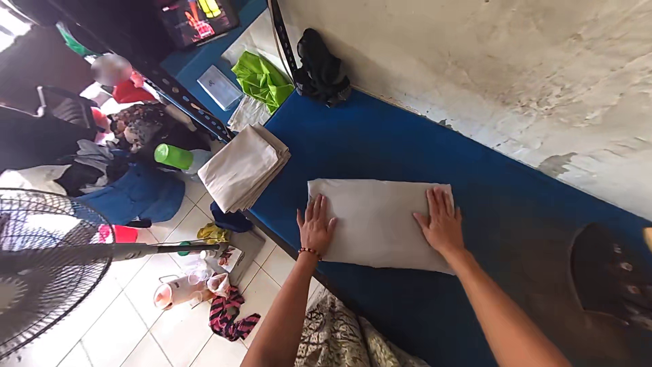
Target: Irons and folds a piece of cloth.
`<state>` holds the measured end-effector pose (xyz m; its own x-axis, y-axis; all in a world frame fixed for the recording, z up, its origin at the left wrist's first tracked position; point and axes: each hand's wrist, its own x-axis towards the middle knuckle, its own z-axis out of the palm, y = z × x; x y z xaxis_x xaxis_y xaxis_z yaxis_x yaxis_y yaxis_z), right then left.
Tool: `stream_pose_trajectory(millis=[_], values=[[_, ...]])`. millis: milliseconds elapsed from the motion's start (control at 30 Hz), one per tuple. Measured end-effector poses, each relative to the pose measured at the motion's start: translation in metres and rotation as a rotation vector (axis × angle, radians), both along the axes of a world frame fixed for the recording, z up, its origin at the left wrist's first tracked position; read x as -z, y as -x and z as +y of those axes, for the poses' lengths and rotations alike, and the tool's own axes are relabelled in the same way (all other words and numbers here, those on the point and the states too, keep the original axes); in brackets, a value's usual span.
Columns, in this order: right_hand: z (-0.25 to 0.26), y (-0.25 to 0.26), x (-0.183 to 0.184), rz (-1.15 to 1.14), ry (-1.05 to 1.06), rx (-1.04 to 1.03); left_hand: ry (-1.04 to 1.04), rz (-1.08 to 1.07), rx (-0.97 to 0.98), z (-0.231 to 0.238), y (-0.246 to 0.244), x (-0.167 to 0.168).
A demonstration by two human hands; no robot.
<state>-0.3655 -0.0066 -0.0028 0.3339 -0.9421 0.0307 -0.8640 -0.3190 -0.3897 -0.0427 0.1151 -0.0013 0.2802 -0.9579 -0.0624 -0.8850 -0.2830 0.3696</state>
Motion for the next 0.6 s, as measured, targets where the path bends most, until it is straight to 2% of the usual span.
stream_pose_trajectory(millis=[100,167,233,300,367,400,500,600], values=[[-0.007,-0.007,-0.026,0.077,-0.151,0.084,0.012,0.039,-0.100,0.011,-0.026,-0.017],[-0.013,-0.025,-0.053,0.013,-0.150,0.179,0.251,-0.025,-0.178,0.029,-0.062,-0.030],[-0.017,-0.067,-0.073,-0.116,-0.096,0.198,0.504,-0.090,-0.349,0.045,-0.116,-0.040],[-0.025,-0.137,-0.084,-0.260,-0.176,0.129,0.623,0.033,-0.653,0.050,-0.184,-0.045],[-0.042,-0.222,-0.084,-0.414,-0.360,0.057,0.534,0.337,-0.931,0.038,-0.250,-0.048],[-0.052,-0.265,-0.079,-0.500,-0.461,0.045,0.424,0.528,-0.990,0.031,-0.276,-0.049],[-0.077,-0.370,-0.056,-0.719,-0.762,0.095,0.167,0.951,-0.953,0.012,-0.308,-0.044],[-0.089,-0.437,-0.044,-0.772,-0.986,0.187,0.156,1.111,-0.975,-0.002,-0.312,-0.039]])
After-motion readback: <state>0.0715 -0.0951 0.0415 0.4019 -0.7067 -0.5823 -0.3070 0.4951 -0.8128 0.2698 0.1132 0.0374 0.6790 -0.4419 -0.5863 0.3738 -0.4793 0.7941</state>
